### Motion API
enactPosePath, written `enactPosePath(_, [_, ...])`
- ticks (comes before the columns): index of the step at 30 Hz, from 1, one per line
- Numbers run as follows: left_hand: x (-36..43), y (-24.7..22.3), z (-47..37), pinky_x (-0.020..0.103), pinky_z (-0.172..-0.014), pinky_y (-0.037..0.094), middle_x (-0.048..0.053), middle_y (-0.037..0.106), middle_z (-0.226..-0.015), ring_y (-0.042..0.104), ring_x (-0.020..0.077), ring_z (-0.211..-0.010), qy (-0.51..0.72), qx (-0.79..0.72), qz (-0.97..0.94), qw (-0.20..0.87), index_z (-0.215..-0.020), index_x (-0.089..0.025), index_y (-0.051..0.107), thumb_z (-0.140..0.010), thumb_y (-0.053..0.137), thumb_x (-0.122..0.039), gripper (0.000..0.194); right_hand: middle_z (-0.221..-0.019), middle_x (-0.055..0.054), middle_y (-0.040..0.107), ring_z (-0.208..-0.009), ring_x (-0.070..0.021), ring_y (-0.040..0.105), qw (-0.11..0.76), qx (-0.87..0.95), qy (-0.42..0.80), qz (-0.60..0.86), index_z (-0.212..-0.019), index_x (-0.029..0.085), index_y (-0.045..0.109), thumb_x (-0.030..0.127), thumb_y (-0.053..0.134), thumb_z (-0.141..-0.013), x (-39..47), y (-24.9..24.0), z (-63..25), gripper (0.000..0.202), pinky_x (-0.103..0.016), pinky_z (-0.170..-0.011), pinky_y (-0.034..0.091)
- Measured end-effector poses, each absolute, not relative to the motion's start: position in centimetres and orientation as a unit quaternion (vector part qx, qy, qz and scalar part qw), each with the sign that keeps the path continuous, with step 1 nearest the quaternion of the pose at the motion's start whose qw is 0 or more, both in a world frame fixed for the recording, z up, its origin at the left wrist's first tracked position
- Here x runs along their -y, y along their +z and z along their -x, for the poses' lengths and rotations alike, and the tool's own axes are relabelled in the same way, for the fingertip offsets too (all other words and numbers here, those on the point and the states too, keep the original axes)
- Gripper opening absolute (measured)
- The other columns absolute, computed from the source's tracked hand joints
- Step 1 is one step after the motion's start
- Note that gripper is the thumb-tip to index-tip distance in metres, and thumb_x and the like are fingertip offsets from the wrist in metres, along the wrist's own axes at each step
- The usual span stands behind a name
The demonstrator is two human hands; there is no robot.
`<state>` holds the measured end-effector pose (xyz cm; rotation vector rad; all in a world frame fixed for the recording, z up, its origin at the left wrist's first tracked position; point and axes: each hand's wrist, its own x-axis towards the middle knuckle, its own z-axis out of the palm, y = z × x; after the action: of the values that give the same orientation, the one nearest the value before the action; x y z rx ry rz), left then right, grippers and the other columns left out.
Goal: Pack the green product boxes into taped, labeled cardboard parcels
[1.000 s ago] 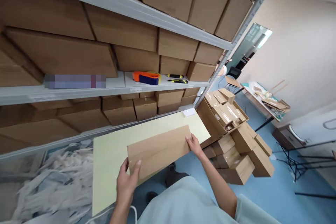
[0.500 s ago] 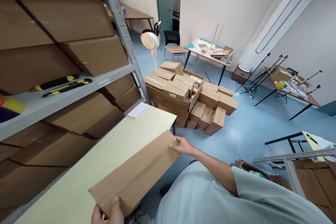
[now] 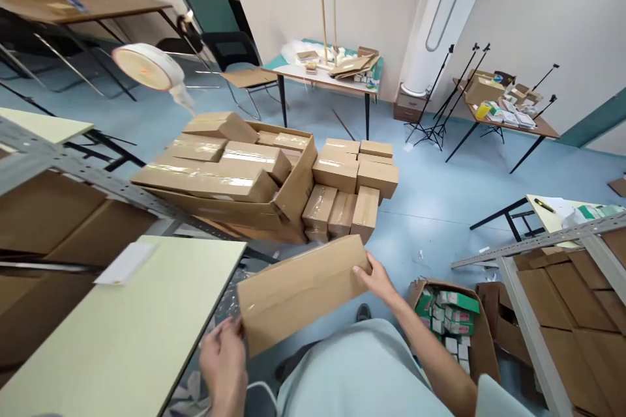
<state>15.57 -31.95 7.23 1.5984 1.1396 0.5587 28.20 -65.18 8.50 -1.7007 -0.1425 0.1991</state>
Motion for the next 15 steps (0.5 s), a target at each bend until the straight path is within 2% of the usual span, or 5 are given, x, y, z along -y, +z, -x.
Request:
enactPosePath(2, [35.7, 7.2, -20.0, 0.055, -0.104, 0.063, 0.011, 0.077, -0.097, 0.079, 0.0317, -0.098, 0.207, -0.47, -0.621, 0.592, -0.104, -0.019, 0.067, -0.076, 0.064, -0.049, 0.041, -0.152, -0.012, 0.072, -0.141, -0.0352, 0.068, 0.655, 0.017, 0.055, 0.754, -0.152, 0.024, 0.066, 0.054, 0.073, -0.094, 70.0, 8.4, -29.0, 0.065, -0.055, -0.125, 0.052])
enactPosePath(5, [41.2, 7.5, -25.6, 0.053, -0.105, 0.064, 0.011, 0.08, -0.1, 0.08, 0.0299, -0.099, 0.139, -0.431, -0.623, 0.638, -0.105, -0.018, 0.069, -0.078, 0.067, -0.048, 0.04, -0.156, -0.014, 0.069, -0.144, -0.0347, 0.066, 0.637, -0.053, 0.015, 0.769, -0.159, 0.022, 0.06, 0.061, 0.072, -0.095, 76.1, 8.6, -29.5, 0.076, -0.054, -0.126, 0.052])
enactPosePath(10, [47.4, 7.2, -32.1, 0.049, -0.103, 0.065, 0.013, 0.082, -0.103, 0.079, 0.0287, -0.101, 0.063, -0.357, -0.686, 0.631, -0.105, -0.015, 0.074, -0.087, 0.066, -0.058, 0.047, -0.155, -0.014, 0.07, -0.14, -0.034, 0.069, 0.604, -0.127, -0.028, 0.787, -0.165, 0.023, 0.054, 0.065, 0.069, -0.099, 82.1, 9.4, -30.5, 0.08, -0.051, -0.121, 0.056])
enactPosePath(15, [49.9, 6.1, -37.8, 0.044, -0.1, 0.064, 0.013, 0.083, -0.1, 0.078, 0.0282, -0.1, 0.011, -0.326, -0.711, 0.623, -0.106, -0.013, 0.076, -0.095, 0.065, -0.062, 0.051, -0.149, -0.016, 0.074, -0.134, -0.0343, 0.072, 0.605, -0.189, -0.041, 0.772, -0.159, 0.02, 0.06, 0.062, 0.072, -0.096, 84.2, 9.9, -33.7, 0.077, -0.051, -0.118, 0.058])
